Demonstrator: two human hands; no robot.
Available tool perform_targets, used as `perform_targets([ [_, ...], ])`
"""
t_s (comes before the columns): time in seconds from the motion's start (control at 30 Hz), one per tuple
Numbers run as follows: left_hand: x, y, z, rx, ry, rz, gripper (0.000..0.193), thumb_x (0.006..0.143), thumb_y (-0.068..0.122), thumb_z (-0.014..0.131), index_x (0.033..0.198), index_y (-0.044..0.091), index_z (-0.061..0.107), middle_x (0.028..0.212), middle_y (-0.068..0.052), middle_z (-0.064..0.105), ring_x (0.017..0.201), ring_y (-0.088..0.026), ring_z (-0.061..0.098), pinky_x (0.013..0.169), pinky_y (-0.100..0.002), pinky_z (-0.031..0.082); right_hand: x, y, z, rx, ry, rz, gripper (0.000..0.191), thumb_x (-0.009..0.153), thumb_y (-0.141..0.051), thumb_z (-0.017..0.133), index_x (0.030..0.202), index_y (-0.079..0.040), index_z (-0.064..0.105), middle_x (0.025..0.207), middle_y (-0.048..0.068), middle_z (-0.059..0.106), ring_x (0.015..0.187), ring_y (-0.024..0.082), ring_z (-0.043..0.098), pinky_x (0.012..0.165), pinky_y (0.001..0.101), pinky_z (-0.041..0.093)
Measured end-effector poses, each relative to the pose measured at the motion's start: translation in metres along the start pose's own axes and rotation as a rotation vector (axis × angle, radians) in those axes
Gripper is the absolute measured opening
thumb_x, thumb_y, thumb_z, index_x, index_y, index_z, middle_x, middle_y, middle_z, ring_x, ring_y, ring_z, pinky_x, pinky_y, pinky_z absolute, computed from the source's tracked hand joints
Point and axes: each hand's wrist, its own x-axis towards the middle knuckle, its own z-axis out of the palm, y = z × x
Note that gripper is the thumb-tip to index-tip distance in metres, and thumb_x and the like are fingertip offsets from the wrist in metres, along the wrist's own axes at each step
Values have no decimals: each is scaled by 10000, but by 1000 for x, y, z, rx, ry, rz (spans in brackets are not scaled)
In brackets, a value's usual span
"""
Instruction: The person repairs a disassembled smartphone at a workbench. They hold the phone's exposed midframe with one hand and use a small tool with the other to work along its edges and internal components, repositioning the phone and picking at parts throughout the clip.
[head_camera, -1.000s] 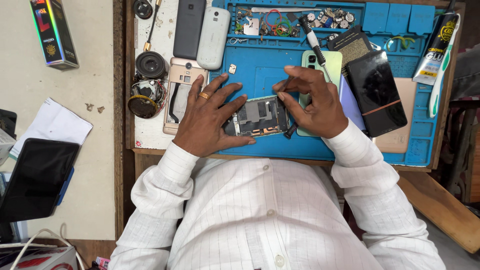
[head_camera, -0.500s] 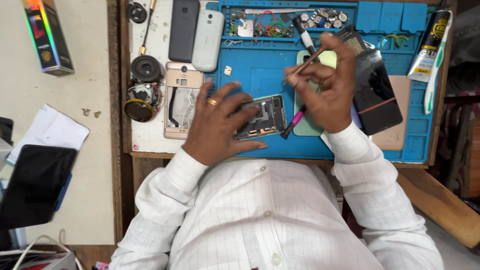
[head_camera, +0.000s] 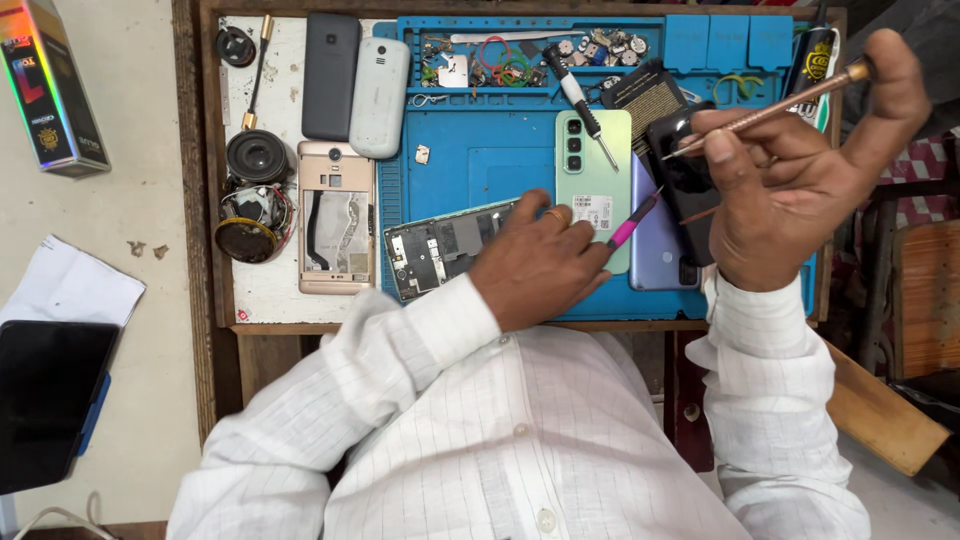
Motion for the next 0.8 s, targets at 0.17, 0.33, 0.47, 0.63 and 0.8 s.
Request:
perform_targets([
  [0.17,19,11,18,-52,33,151,363,767,431,748,970,130,734,982,-68,684,991,-267,657,949,-523,462,-2,-5,1,-126,-34,-54,742,1178,40,730,1598,-241,187,1148,224,777,1014,270,752,882,287,608],
  [0.33,3,9,1,-209,-64,205,333,849,402,803,1023,131,718,1013,-50,654,1082,-266,640,947,-479,484,-3,-13,32,-17,-70,69,740,1119,27,732,1583,-163,188,1134,210,785,969,227,782,784,245,582],
  [0.47,-38,-20,-42,-99,77,-79,449,835,440,834,1146,143,704,1190,-49,633,1211,-277,588,1001,-503,432,-5,-18,69,25,-193,22,678,1135,76,707,1563,-125,221,1108,195,760,1084,252,776,977,332,654],
  [0.63,-78,-39,-65,-6,18,-373,830,650,555,869,1323,116,659,1319,-106,598,1307,-330,490,1072,-547,334,5,-11,105,-110,-366,-45,618,1095,57,694,1540,-92,292,1055,174,772,1101,250,783,965,326,646],
  [0.8,-95,-48,-58,-80,45,-383,862,696,582,865,1356,78,634,1368,-92,585,1352,-330,476,1144,-551,309,0,-3,114,-193,-395,-34,614,1089,41,687,1546,-90,298,1099,181,772,1110,265,785,980,342,646],
])
